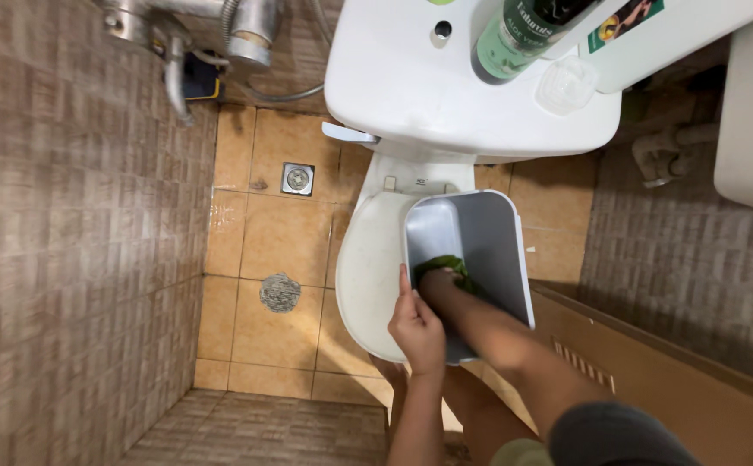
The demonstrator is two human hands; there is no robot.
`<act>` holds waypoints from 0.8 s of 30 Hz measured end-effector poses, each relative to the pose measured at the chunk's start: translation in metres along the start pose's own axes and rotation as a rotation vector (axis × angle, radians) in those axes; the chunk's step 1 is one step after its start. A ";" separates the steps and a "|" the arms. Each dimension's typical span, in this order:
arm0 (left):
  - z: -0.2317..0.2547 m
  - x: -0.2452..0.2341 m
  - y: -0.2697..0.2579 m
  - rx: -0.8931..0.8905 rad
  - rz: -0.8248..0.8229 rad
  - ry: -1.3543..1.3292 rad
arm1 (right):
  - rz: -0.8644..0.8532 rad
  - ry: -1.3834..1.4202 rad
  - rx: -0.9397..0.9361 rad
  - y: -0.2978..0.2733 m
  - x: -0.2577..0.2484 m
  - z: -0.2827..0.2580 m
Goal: The person cleans a plastic bin and a toilet seat. They scrub the bin with a sponge under running water, apply cleaning spray, and wipe the surfaces with a green cloth.
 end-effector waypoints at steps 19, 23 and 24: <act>-0.019 0.012 -0.005 -0.132 -0.132 0.041 | 0.292 0.216 -0.172 -0.283 0.003 0.045; -0.012 0.018 -0.010 0.093 -0.001 0.029 | 0.043 0.055 -0.081 -0.257 0.005 0.052; -0.011 0.020 -0.011 0.118 -0.014 0.032 | 0.096 0.176 -0.088 -0.255 0.005 0.044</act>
Point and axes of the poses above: each hand's wrist, its own y-axis towards the middle knuckle, its own x-axis out of the palm, z = x × y, the point moved 5 cm from there along y, towards the middle knuckle, and after that the axes turned 7 degrees about x, right-handed, at the moved point
